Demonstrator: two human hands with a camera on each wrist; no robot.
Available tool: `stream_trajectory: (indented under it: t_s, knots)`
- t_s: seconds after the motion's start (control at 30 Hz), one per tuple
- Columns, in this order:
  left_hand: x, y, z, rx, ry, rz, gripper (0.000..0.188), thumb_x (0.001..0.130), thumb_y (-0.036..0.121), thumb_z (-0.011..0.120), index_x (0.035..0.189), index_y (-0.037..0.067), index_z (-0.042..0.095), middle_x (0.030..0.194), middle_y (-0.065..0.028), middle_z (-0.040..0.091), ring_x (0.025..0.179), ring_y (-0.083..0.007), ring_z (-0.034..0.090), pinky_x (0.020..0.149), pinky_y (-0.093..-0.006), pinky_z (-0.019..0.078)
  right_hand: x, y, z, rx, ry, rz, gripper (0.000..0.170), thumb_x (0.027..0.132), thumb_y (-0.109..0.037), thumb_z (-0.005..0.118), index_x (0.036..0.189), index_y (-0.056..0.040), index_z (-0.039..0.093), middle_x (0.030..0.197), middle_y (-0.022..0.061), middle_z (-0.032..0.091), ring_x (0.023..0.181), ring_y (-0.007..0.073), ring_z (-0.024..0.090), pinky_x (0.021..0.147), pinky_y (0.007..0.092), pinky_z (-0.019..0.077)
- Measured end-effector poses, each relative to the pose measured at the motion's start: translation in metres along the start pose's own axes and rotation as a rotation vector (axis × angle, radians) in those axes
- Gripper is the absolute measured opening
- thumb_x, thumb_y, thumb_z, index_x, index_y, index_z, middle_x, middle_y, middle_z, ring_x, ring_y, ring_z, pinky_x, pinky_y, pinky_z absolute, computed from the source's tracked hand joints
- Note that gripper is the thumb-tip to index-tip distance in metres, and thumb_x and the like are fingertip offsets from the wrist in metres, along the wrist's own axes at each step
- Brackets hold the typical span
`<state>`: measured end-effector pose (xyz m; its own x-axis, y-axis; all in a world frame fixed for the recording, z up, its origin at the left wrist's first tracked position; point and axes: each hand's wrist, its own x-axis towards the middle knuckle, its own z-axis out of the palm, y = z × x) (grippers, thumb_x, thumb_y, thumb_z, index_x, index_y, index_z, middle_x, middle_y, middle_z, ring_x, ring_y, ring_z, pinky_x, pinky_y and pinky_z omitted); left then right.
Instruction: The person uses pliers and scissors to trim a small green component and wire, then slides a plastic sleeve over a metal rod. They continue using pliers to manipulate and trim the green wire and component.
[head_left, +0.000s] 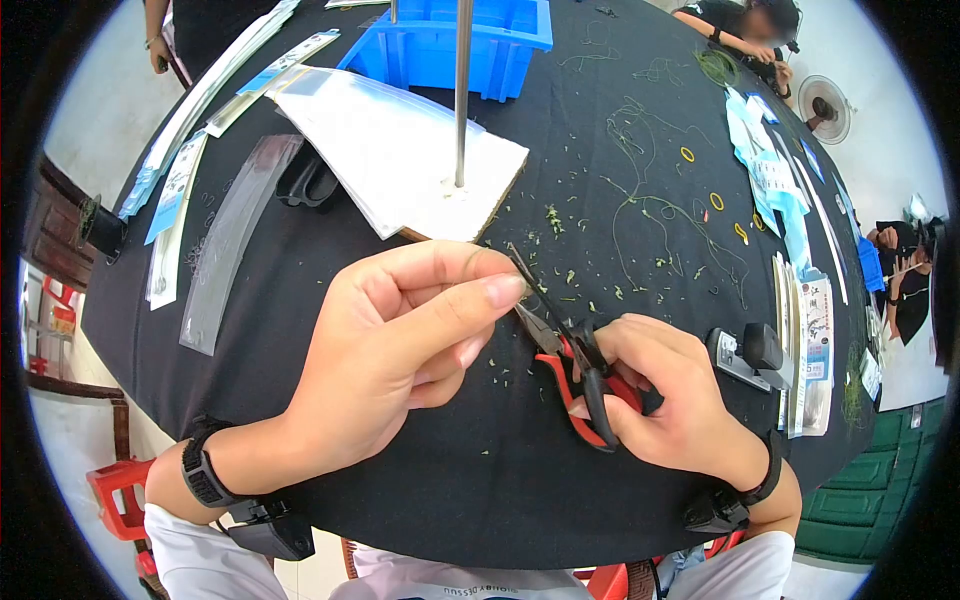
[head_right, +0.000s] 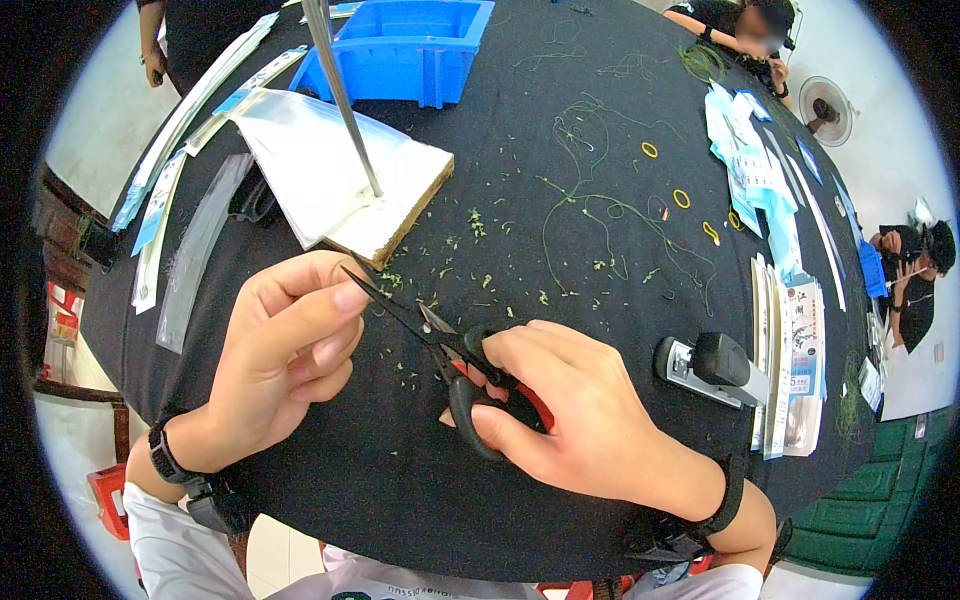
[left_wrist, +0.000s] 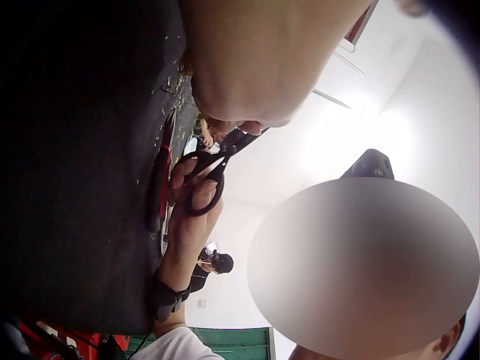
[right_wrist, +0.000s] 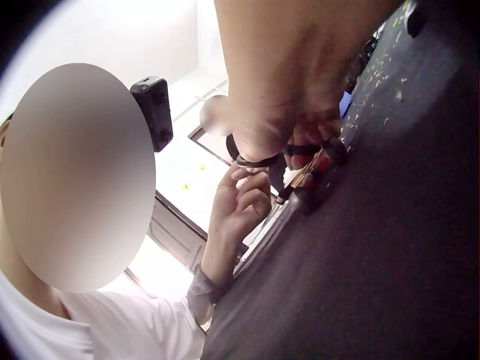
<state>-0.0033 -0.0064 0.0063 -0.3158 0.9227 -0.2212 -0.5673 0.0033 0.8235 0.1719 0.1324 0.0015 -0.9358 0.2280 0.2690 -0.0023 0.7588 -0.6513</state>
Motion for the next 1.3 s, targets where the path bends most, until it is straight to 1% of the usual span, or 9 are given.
stream_trajectory:
  t_s: [0.17, 0.53, 0.73, 0.83, 0.87, 0.97, 1.07, 1.27, 1.3]
  knots:
    - [0.000, 0.002, 0.006, 0.088, 0.046, -0.005, 0.015, 0.088, 0.018, 0.060, 0.087, 0.004, 0.056, 0.055, 0.0057, 0.040, 0.042, 0.0006, 0.028, 0.035, -0.0161, 0.0198, 0.000, 0.000, 0.000, 0.000, 0.002, -0.007, 0.027, 0.063, -0.005, 0.072, 0.083, 0.0016, 0.055, 0.064, 0.0067, 0.046, 0.052, 0.0173, 0.040, 0.047, 0.0284, 0.0313]
    - [0.000, 0.001, 0.005, 0.082, 0.046, -0.005, 0.015, 0.088, 0.018, 0.060, 0.086, 0.004, 0.055, 0.055, 0.0056, 0.040, 0.042, 0.0006, 0.029, 0.035, -0.0161, 0.0198, 0.000, 0.001, 0.001, -0.016, 0.004, -0.022, 0.028, 0.063, -0.005, 0.072, 0.085, 0.0022, 0.056, 0.064, 0.0074, 0.047, 0.051, 0.0186, 0.042, 0.046, 0.0294, 0.0317]
    - [0.000, 0.002, 0.006, 0.098, 0.048, -0.010, 0.016, 0.088, 0.019, 0.060, 0.088, 0.003, 0.056, 0.056, 0.0058, 0.041, 0.042, 0.0008, 0.029, 0.035, -0.0159, 0.0198, -0.004, 0.005, 0.003, 0.075, 0.058, 0.029, 0.019, 0.065, 0.000, 0.067, 0.079, 0.0005, 0.054, 0.065, 0.0063, 0.052, 0.050, 0.0145, 0.043, 0.045, 0.0260, 0.0320]
    - [0.000, 0.002, 0.006, 0.113, 0.042, -0.003, 0.016, 0.088, 0.018, 0.060, 0.090, 0.002, 0.057, 0.056, 0.0057, 0.041, 0.042, 0.0008, 0.029, 0.035, -0.0159, 0.0196, -0.003, -0.001, -0.010, 0.004, 0.033, 0.135, 0.016, 0.070, -0.007, 0.069, 0.076, -0.0011, 0.056, 0.062, 0.0093, 0.050, 0.051, 0.0226, 0.049, 0.047, 0.0330, 0.0370]
    - [0.000, 0.002, 0.006, 0.119, 0.039, 0.004, 0.015, 0.088, 0.017, 0.060, 0.090, 0.002, 0.057, 0.056, 0.0056, 0.041, 0.042, 0.0007, 0.029, 0.035, -0.0159, 0.0196, -0.003, -0.001, -0.009, -0.085, 0.098, 0.135, 0.016, 0.068, -0.008, 0.070, 0.077, -0.0014, 0.058, 0.062, 0.0090, 0.051, 0.050, 0.0216, 0.048, 0.047, 0.0319, 0.0369]
    - [-0.002, 0.003, 0.010, 0.192, 0.085, 0.057, 0.013, 0.087, 0.012, 0.061, 0.091, 0.000, 0.058, 0.059, 0.0038, 0.047, 0.043, 0.0005, 0.032, 0.035, -0.0158, 0.0200, -0.003, 0.002, -0.006, -0.348, 0.188, 0.239, 0.024, 0.067, -0.009, 0.073, 0.087, -0.0004, 0.061, 0.068, 0.0096, 0.057, 0.057, 0.0243, 0.054, 0.052, 0.0336, 0.0421]
    - [-0.004, 0.000, 0.011, 0.283, 0.027, 0.219, 0.011, 0.085, 0.007, 0.062, 0.091, -0.002, 0.060, 0.065, 0.0006, 0.054, 0.047, -0.0003, 0.040, 0.038, -0.0154, 0.0255, -0.002, 0.005, -0.006, -0.456, 0.221, 0.189, 0.027, 0.069, -0.009, 0.073, 0.090, 0.0006, 0.061, 0.073, 0.0111, 0.060, 0.064, 0.0269, 0.057, 0.058, 0.0353, 0.0448]
    - [-0.008, -0.002, 0.007, 0.504, -0.063, 0.364, 0.009, 0.082, 0.000, 0.064, 0.090, -0.004, 0.061, 0.075, -0.0045, 0.062, 0.058, -0.0035, 0.053, 0.047, -0.0158, 0.0377, 0.004, -0.001, -0.006, -0.472, 0.313, 0.161, 0.019, 0.075, -0.008, 0.069, 0.090, 0.0018, 0.062, 0.074, 0.0129, 0.061, 0.069, 0.0275, 0.060, 0.063, 0.0347, 0.0480]
    - [-0.008, -0.002, 0.006, 0.546, -0.083, 0.389, 0.008, 0.083, 0.000, 0.064, 0.089, -0.004, 0.063, 0.075, -0.0045, 0.063, 0.057, -0.0036, 0.053, 0.048, -0.0159, 0.0385, 0.005, -0.005, -0.008, -0.286, 0.257, 0.172, 0.016, 0.078, -0.009, 0.067, 0.089, 0.0021, 0.062, 0.073, 0.0122, 0.061, 0.067, 0.0247, 0.060, 0.062, 0.0332, 0.0480]
